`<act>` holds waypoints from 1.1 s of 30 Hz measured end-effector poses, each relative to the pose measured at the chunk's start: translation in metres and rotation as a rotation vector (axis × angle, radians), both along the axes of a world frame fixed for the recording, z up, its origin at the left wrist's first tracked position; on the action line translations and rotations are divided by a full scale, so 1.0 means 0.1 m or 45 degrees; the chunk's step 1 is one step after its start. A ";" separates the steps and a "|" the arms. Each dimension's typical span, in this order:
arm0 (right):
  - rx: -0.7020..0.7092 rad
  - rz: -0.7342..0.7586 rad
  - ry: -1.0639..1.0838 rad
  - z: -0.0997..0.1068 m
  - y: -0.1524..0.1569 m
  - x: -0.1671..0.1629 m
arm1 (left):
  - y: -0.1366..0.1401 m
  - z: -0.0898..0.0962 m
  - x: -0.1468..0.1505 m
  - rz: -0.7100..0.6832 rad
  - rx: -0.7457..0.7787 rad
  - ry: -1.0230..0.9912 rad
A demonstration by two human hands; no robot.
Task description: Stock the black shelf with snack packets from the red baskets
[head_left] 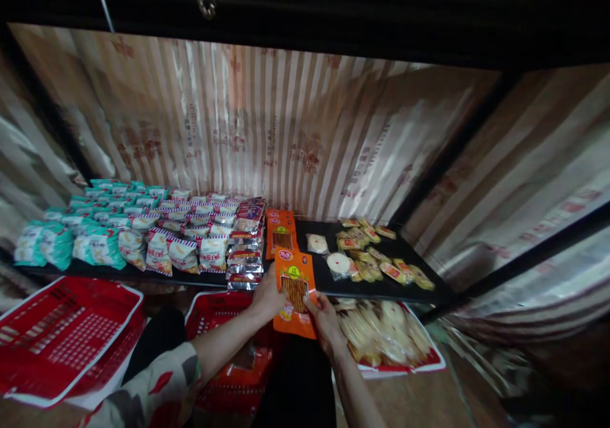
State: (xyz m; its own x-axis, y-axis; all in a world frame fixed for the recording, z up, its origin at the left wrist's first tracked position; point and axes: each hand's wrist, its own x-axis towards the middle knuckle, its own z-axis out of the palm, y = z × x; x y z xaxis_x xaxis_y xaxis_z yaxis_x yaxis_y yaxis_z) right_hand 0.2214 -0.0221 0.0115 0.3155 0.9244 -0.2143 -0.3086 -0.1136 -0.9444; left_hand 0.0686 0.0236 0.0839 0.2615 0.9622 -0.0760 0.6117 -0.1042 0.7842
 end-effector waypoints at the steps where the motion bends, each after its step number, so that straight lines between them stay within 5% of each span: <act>1: -0.004 -0.021 -0.015 0.01 0.08 0.04 | 0.02 -0.01 0.04 0.006 0.000 0.066; 13: -0.041 -0.139 -0.289 -0.04 1.12 0.25 | 0.17 -0.19 0.34 -0.377 0.176 0.551; 22: -0.196 -0.055 -0.931 0.00 1.57 0.25 | 0.53 -0.41 0.45 -0.258 0.210 0.554; 33: -0.223 0.024 -1.543 0.08 1.72 0.20 | 0.70 -0.48 0.58 -0.191 0.147 0.525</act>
State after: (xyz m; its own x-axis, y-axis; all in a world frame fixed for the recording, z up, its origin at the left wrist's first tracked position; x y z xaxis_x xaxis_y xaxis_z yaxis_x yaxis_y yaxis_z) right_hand 0.2419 0.1497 0.0192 0.3842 0.9192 0.0870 0.7626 -0.2628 -0.5910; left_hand 0.1264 0.0937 0.0361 0.3688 0.9244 -0.0973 0.8420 -0.2880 0.4561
